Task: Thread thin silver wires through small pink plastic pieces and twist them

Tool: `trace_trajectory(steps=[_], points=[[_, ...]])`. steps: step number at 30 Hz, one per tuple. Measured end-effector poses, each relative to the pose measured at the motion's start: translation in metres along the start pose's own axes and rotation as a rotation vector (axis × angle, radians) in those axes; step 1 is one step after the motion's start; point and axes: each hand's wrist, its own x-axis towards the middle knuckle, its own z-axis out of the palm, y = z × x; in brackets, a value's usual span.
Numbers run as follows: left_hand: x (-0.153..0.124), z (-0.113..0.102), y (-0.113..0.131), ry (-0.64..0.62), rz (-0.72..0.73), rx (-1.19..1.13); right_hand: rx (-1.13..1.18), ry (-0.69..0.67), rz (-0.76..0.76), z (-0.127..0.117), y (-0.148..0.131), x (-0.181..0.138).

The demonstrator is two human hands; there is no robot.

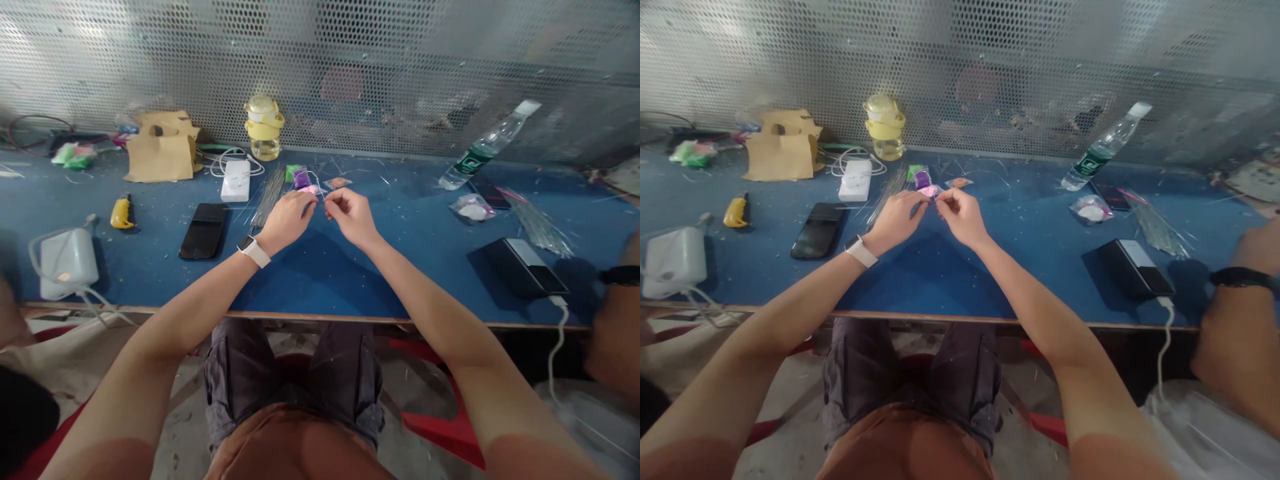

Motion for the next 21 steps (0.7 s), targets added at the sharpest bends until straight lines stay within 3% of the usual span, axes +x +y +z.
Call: trace_trajectory(steps=[8,21], points=[[0.003,0.001,-0.001,-0.057,-0.074,-0.214,-0.171,-0.045,-0.198,-0.004,-0.018,-0.006],[0.006,-0.003,-0.007,-0.036,-0.112,-0.538,-0.271,-0.042,-0.276,-0.009,-0.024,-0.006]])
